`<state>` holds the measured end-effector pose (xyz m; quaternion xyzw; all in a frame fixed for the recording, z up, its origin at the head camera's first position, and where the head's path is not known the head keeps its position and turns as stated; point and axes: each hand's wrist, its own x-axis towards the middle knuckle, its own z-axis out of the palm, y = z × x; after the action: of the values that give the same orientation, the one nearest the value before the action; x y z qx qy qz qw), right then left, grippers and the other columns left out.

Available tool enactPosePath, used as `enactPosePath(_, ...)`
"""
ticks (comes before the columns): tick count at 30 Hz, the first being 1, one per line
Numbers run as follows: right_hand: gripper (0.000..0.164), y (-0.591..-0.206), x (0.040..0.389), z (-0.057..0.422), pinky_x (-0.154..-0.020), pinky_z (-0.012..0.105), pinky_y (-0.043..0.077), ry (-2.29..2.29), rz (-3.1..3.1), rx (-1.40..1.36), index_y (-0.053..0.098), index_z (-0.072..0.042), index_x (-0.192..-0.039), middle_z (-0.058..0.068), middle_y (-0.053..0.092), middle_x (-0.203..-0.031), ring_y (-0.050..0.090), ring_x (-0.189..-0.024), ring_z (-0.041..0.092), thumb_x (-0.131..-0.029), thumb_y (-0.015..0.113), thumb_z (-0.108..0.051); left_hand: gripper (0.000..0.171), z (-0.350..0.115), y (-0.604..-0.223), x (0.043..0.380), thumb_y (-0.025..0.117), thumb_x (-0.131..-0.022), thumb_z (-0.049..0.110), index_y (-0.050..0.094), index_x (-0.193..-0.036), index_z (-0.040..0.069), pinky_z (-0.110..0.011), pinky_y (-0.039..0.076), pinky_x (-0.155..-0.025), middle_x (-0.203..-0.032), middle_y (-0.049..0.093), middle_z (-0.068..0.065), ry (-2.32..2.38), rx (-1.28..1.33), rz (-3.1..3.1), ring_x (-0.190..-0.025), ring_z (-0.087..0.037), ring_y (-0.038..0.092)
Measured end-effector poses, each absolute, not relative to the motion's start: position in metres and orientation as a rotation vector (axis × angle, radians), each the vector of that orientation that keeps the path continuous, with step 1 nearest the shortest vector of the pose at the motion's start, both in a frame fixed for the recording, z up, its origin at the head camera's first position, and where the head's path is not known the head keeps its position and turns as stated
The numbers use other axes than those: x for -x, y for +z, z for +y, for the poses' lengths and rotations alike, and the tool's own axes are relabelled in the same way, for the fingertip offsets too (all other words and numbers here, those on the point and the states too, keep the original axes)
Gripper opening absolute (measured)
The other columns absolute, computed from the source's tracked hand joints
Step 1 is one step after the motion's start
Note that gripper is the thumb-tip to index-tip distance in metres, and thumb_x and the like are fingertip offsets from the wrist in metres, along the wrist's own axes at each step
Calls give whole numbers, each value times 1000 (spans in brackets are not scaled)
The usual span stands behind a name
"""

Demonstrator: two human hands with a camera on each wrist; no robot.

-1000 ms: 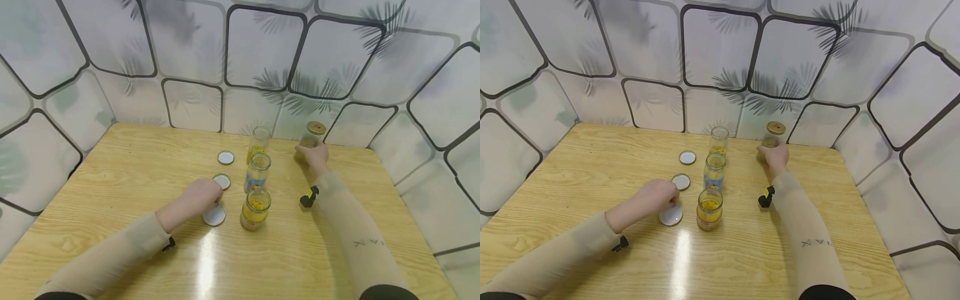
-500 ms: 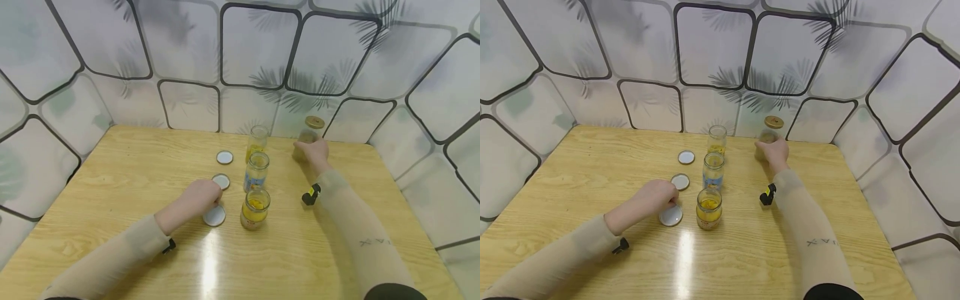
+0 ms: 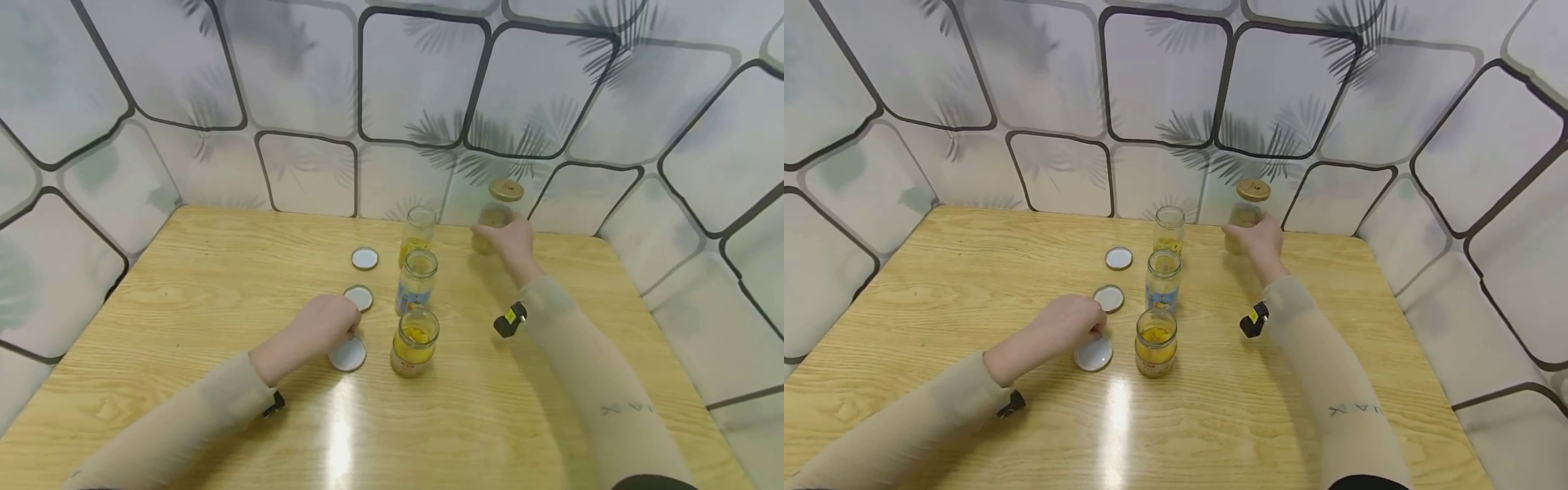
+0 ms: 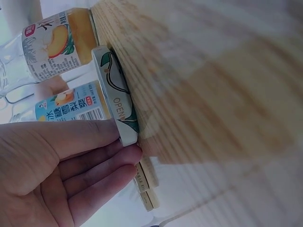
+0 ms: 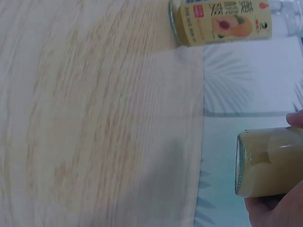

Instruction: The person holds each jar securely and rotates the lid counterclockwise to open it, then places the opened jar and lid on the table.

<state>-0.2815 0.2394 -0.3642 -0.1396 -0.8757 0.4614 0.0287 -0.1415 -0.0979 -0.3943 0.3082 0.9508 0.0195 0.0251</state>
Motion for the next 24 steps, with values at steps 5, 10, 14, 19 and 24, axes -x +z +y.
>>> enactPosePath(5,83,-357,276,231,-119,49,46,1487,-2687,402,45,4,-152,24,55,-152,55,-138,38,-87,85,-31,29,-98,-394,141,87,-85,13,65,-67,16,-32,54,-62,-68,67,5,62,-946,2933,-64,-13,58)
enactPosePath(10,81,-351,270,226,-118,49,47,1506,-2663,342,47,4,-150,23,57,-149,56,-134,37,-87,85,-30,29,-98,-396,141,87,-84,12,65,-66,17,-32,54,-62,-68,67,5,63,-946,2943,-63,-13,59)
enactPosePath(14,79,-347,265,223,-116,49,49,1487,-2651,297,49,4,-147,23,60,-146,58,-131,37,-86,85,-32,29,-98,-396,141,87,-84,12,64,-66,17,-32,53,-61,-67,66,5,61,-951,2951,-62,-13,58)
enactPosePath(19,80,-338,259,220,-114,51,49,1421,-2653,238,51,6,-144,25,61,-143,59,-129,38,-85,86,-34,29,-98,-395,140,87,-84,13,65,-66,17,-31,54,-62,-68,67,5,65,-946,2945,-63,-13,58)
enactPosePath(24,77,-328,250,215,-113,51,50,1397,-2651,178,53,5,-143,24,63,-141,60,-128,38,-86,86,-35,29,-97,-393,140,87,-86,14,65,-67,16,-32,55,-63,-69,67,5,74,-915,2931,-64,-13,59)
